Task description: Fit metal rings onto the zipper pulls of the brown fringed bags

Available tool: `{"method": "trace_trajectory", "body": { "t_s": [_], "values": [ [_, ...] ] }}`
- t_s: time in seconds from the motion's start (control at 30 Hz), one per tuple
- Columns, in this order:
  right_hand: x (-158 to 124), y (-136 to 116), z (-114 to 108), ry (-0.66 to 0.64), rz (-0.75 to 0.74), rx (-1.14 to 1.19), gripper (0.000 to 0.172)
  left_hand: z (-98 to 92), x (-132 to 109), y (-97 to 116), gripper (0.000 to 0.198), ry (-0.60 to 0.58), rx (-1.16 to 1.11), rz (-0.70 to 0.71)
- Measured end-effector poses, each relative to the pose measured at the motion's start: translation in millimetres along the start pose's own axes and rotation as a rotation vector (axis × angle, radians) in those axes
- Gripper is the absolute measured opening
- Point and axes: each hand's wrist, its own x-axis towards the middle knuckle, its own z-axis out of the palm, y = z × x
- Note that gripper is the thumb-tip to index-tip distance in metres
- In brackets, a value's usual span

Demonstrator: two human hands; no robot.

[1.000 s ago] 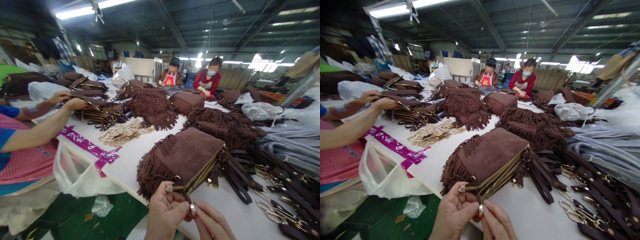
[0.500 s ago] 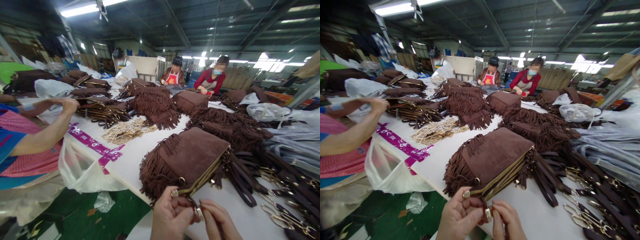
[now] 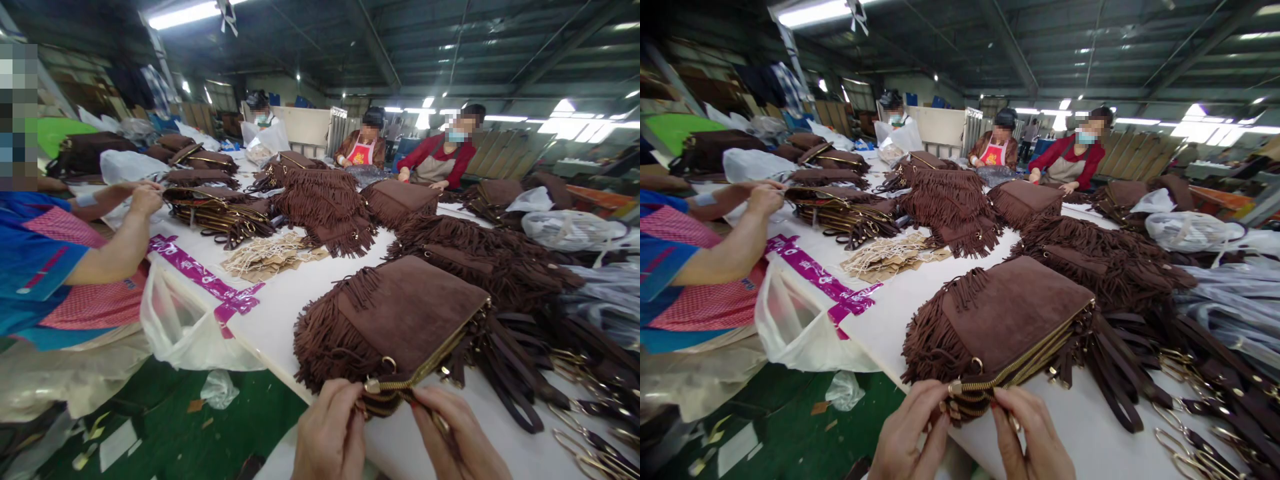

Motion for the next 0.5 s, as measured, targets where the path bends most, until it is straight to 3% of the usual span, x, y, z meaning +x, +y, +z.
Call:
{"method": "trace_trajectory", "body": {
  "t_s": [0.1,0.23,0.33,0.5],
  "values": [
    [5,-5,1,0.011,0.163,0.109,0.017,-1.7,6,0,0.025,-0.136,0.012,-0.088],
    [14,-12,1,0.024,0.206,0.152,0.015,0.0,14,2,0.028,-0.240,0.176,-0.154],
    [19,-14,0,0.027,0.205,0.162,0.014,-5.0,23,3,0.011,-0.270,0.222,-0.216],
    [7,-8,3,0.006,0.144,0.138,0.017,-8.9,24,9,0.012,-0.227,-0.096,-0.223]
  ]
}}
